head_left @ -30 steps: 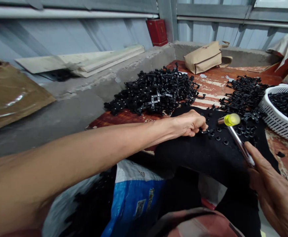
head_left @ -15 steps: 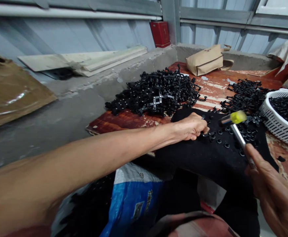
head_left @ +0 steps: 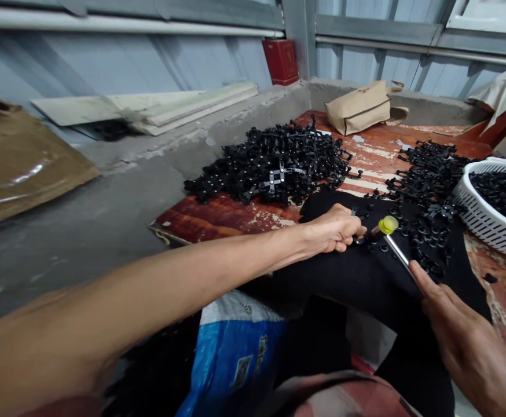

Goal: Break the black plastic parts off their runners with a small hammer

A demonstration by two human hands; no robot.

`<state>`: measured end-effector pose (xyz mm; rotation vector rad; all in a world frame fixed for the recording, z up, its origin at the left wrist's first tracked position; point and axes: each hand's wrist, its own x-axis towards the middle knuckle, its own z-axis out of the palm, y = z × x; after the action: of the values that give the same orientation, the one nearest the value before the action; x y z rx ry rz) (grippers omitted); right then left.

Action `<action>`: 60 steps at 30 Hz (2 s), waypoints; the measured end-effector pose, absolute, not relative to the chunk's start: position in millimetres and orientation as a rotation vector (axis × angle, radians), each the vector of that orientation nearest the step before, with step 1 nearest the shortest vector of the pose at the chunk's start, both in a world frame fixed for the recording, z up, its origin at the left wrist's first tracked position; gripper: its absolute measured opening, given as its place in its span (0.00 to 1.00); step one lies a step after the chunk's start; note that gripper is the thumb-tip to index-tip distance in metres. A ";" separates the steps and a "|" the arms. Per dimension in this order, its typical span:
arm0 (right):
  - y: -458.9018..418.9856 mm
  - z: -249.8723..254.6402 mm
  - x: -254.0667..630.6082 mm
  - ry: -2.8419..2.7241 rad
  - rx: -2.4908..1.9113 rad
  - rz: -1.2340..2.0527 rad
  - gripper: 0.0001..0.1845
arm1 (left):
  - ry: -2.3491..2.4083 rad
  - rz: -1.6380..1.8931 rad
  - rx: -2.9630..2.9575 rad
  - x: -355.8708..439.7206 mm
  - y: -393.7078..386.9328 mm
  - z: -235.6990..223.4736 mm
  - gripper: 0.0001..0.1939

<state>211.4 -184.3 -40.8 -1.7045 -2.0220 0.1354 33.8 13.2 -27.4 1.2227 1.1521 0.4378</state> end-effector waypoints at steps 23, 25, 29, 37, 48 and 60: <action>-145.2 -24.8 174.5 -1.024 -1.420 1.283 0.19 | 0.559 -0.082 1.103 -5.2 -25.7 -11.6 0.23; -146.9 -22.8 175.7 -1.038 -1.436 1.293 0.19 | 0.616 -0.067 1.163 -6.5 -8.9 -5.4 0.25; -148.5 -21.4 176.6 -1.046 -1.467 1.295 0.21 | 0.670 -0.028 1.479 -1.3 -2.1 3.1 0.19; -147.3 -26.8 174.5 -1.052 -1.558 1.159 0.22 | 0.664 -0.008 1.862 20.9 -29.4 6.3 0.11; -193.1 -42.1 192.3 -0.676 -1.526 1.144 0.19 | 0.902 0.162 1.509 22.0 -15.7 -16.5 0.16; -207.8 -44.9 185.0 -0.535 -1.556 1.174 0.18 | 0.992 0.183 1.575 25.3 -12.5 -17.4 0.14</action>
<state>185.0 -207.8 -44.9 -1.5564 -0.5354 1.1742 25.3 -12.5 -17.4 1.5749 0.9922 0.1830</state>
